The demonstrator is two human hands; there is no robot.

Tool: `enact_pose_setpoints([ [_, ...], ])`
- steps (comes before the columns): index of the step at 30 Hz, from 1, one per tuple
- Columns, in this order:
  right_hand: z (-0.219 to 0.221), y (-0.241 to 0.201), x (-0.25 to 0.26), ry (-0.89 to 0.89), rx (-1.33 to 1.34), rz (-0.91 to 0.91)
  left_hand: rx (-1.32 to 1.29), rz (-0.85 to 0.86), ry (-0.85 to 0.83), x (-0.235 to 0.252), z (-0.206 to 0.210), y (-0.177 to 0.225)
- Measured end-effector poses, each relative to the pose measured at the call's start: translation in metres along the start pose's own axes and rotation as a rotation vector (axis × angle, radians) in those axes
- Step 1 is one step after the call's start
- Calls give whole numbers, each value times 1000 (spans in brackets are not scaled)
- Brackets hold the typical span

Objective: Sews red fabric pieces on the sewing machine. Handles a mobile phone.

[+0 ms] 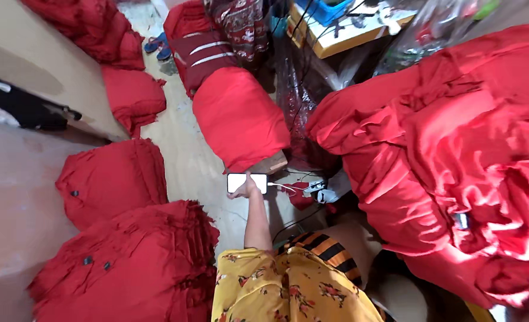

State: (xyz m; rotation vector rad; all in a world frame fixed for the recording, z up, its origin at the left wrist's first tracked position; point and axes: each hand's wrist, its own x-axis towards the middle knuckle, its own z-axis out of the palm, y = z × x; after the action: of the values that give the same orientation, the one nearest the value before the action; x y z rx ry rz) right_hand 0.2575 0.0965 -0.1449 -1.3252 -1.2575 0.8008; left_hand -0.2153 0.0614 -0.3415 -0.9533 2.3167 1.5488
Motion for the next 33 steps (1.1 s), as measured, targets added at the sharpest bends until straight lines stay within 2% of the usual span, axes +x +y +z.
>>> enact_pose_setpoints([
  [2,-17,34,4,-12,33,-78,93,-15,-40,4,7,9],
  [6,-40,21,11,180,14,69,343,118,-178,-5,14,25],
  [8,-52,3,23,277,97,54,323,163,-259,-6,10,32],
  [11,-63,-28,36,385,228,48,176,175,-339,8,7,18],
  [13,-67,-37,51,445,334,-71,74,156,-393,8,-2,11],
  [15,-58,-60,68,477,361,-163,120,179,-368,6,-10,10],
  [17,-52,-80,93,484,282,-231,320,294,-237,-18,-15,18],
  [18,-53,-86,104,435,178,-236,337,402,-198,-39,-15,22],
  [19,-56,-91,113,318,47,-201,257,574,-229,-69,-18,27],
  [20,-56,-100,117,186,-91,-140,90,778,-371,-109,-25,36],
  [21,-51,-108,116,73,-211,-111,-76,966,-598,-156,-35,45],
  [23,-39,-115,97,-199,-416,-136,-196,1331,-1060,-243,-42,66],
  [24,-33,-113,86,-402,-501,-101,-110,1502,-1241,-284,-41,77],
  [25,-27,-107,75,-620,-581,-36,64,1669,-1349,-323,-39,85],
  [27,-17,-84,58,-946,-702,102,657,1918,-1375,-393,-36,91],
  [28,-16,-67,52,-1004,-731,145,932,1967,-1369,-422,-32,88],
  [30,-17,-43,40,-900,-668,171,1185,1992,-1471,-462,-27,82],
  [31,-18,-39,36,-782,-607,144,1179,1969,-1604,-478,-34,84],
  [33,-14,-43,28,-534,-506,65,994,1878,-2024,-510,-73,86],
])
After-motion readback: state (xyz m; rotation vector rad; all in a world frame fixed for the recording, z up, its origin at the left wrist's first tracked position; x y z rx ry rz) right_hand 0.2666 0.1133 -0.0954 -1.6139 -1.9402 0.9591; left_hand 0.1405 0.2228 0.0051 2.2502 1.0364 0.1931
